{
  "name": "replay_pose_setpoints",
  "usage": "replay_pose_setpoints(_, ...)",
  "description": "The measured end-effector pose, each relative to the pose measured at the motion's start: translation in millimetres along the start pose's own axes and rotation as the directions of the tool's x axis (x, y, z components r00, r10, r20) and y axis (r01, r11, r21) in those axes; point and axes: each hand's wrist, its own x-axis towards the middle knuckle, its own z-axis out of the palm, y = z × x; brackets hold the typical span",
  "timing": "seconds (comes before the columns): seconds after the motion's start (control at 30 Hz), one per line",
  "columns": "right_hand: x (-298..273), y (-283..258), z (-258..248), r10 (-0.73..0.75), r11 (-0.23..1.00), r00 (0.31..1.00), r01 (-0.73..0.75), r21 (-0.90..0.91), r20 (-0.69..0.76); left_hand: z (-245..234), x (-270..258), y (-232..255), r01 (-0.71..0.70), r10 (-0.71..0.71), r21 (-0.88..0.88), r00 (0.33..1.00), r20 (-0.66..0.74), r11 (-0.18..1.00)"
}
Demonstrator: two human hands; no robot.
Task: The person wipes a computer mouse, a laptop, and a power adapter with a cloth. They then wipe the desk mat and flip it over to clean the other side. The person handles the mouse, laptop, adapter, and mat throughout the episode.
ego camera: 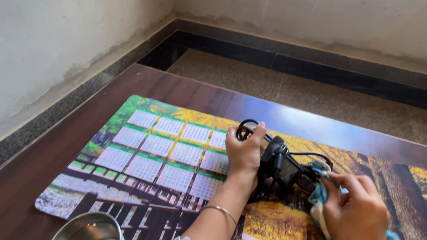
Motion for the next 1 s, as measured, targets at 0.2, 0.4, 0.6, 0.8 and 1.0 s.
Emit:
replay_pose_setpoints(0.2, -18, -23, 29, -0.074, 0.992, 0.997, 0.073, 0.105, 0.007, 3, -9, 13, 0.031, -0.037, -0.064, 0.995, -0.097, 0.997)
replay_pose_setpoints(0.4, -2, 2, 17, 0.119, 0.992, 0.993, -0.120, -0.033, -0.004, 3, 0, 7, -0.113, 0.091, -0.195, 0.989, -0.116, 0.974)
replay_pose_setpoints(0.6, -2, -11, 25, 0.157, 0.965, 0.985, -0.169, 0.202, 0.076, 1, 0, 7, -0.098, 0.074, -0.227, 0.991, -0.110, 0.969)
replay_pose_setpoints(0.8, -4, -7, 29, -0.046, 0.988, 0.997, 0.036, 0.149, 0.063, 1, -2, 13, -0.011, -0.020, -0.278, 0.994, -0.106, 0.960)
replay_pose_setpoints(1.0, 9, 6, 18, 0.457, 0.869, 0.872, -0.480, 0.122, 0.174, -2, 4, 9, -0.002, -0.045, -0.397, 0.993, -0.111, 0.918)
